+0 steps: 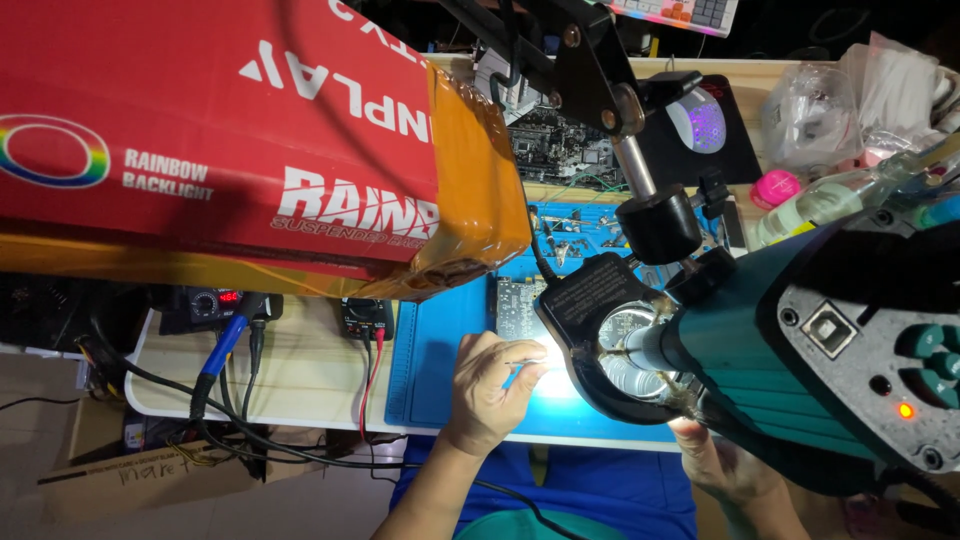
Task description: Desoldering and manipulating small electronic components on a motherboard using a hot air rework station and a probe.
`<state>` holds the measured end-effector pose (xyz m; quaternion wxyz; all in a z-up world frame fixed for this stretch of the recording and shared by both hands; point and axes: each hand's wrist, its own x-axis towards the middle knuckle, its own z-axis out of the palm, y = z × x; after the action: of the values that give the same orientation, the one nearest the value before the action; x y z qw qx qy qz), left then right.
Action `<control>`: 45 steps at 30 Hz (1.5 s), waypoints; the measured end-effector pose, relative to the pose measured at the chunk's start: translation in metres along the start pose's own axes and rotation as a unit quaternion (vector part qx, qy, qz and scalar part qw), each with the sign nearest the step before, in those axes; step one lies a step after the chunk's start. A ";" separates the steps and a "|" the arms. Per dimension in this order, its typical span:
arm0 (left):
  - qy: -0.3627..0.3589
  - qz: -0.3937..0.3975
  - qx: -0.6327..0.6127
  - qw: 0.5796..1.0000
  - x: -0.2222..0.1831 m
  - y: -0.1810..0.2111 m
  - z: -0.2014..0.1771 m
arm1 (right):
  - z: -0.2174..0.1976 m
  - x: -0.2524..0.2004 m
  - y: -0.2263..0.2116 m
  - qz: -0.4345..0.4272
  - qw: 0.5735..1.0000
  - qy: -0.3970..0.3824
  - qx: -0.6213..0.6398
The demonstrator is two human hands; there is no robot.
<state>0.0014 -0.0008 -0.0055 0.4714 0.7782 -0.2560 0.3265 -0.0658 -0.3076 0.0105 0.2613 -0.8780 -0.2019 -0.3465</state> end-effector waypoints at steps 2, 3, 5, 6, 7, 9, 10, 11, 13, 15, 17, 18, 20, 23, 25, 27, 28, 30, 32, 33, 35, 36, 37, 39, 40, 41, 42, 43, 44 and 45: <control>0.000 0.001 0.000 1.000 0.000 0.000 0.000 | 0.001 -0.002 0.000 0.007 1.000 -0.001 0.004; 0.001 0.003 0.000 1.000 0.000 0.000 0.000 | 0.002 -0.002 0.000 0.014 1.000 -0.002 0.007; 0.001 0.005 0.003 1.000 0.001 0.000 0.000 | 0.001 -0.004 0.002 0.007 1.000 0.002 -0.001; 0.002 0.008 0.005 1.000 0.001 0.000 0.000 | 0.001 -0.005 0.003 0.000 1.000 0.006 -0.008; 0.002 0.008 0.005 1.000 0.001 0.000 0.000 | 0.001 -0.004 0.003 0.000 1.000 0.006 -0.008; -0.001 0.009 0.009 1.000 0.001 -0.001 0.001 | 0.001 -0.003 0.003 0.006 1.000 -0.010 -0.006; -0.001 0.009 0.009 1.000 0.000 -0.001 0.001 | 0.001 -0.001 0.001 0.006 1.000 -0.010 -0.006; -0.001 0.006 0.006 1.000 0.000 -0.001 0.001 | 0.000 0.001 0.000 0.008 1.000 -0.008 0.012; -0.002 0.003 0.005 1.000 -0.001 -0.001 0.002 | 0.001 -0.002 0.001 0.009 0.999 -0.007 0.031; 0.002 0.005 0.003 1.000 0.000 -0.001 0.002 | 0.003 -0.010 0.006 0.004 1.000 0.010 -0.003; 0.003 0.005 0.003 1.000 0.001 0.000 0.002 | 0.004 -0.009 0.007 0.003 1.000 0.009 0.008; 0.004 0.005 0.003 1.000 0.002 0.001 0.002 | 0.004 -0.009 0.008 0.002 1.000 0.009 0.019; 0.004 0.005 0.005 1.000 0.001 0.000 0.002 | 0.003 -0.008 0.006 0.004 1.000 0.007 0.017; 0.003 0.006 0.006 1.000 0.001 0.000 0.002 | 0.008 -0.019 0.016 0.001 0.999 0.015 0.032; 0.002 0.007 0.006 1.000 0.000 -0.001 0.002 | 0.008 -0.021 0.017 -0.004 0.998 0.024 0.050; 0.000 0.008 0.007 1.000 -0.001 -0.001 0.002 | 0.005 -0.013 0.011 0.005 0.999 0.015 0.027; 0.000 0.008 0.007 1.000 0.000 -0.001 0.002 | 0.005 -0.012 0.010 0.005 0.999 0.016 0.027; 0.001 0.011 0.007 1.000 0.001 0.000 0.001 | 0.006 -0.008 0.008 -0.005 0.999 0.025 0.047; 0.000 0.011 0.007 1.000 0.001 -0.001 0.002 | 0.005 -0.006 0.006 0.003 0.999 0.016 0.050; -0.001 0.011 0.007 1.000 0.001 -0.001 0.001 | 0.004 -0.004 0.004 0.010 0.998 0.007 0.054; -0.001 0.010 0.007 1.000 0.001 0.000 0.001 | 0.004 -0.006 0.005 0.014 0.998 0.004 0.056; -0.001 0.009 0.007 1.000 0.001 0.000 0.002 | 0.004 -0.007 0.005 0.018 0.998 0.001 0.058; -0.001 0.009 0.007 1.000 0.001 -0.001 0.001 | 0.004 -0.006 0.005 0.018 0.998 0.001 0.058; -0.003 0.009 0.009 1.000 0.000 -0.001 0.001 | 0.004 -0.005 0.006 0.005 0.999 -0.005 0.033; -0.003 0.009 0.008 1.000 0.000 -0.001 0.001 | 0.006 -0.009 0.008 0.005 0.999 -0.005 0.033; -0.003 0.010 0.008 1.000 0.000 -0.001 0.001 | 0.007 -0.012 0.011 -0.004 1.000 0.009 0.027; -0.002 0.011 0.007 1.000 0.000 -0.001 0.001 | 0.008 -0.015 0.014 -0.014 0.999 0.023 0.021; -0.002 0.011 0.007 1.000 0.001 -0.001 0.001 | 0.008 -0.016 0.014 -0.014 0.999 0.023 0.021; -0.003 0.009 0.007 1.000 0.001 -0.001 0.001 | 0.008 -0.016 0.014 -0.005 1.000 0.008 0.026; -0.004 0.008 0.007 1.000 0.001 0.000 0.001 | 0.007 -0.017 0.014 0.005 0.999 -0.007 0.031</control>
<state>0.0026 -0.0013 -0.0048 0.4623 0.7809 -0.2618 0.3284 -0.0663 -0.3171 -0.0105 0.2883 -0.8729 -0.2098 -0.3331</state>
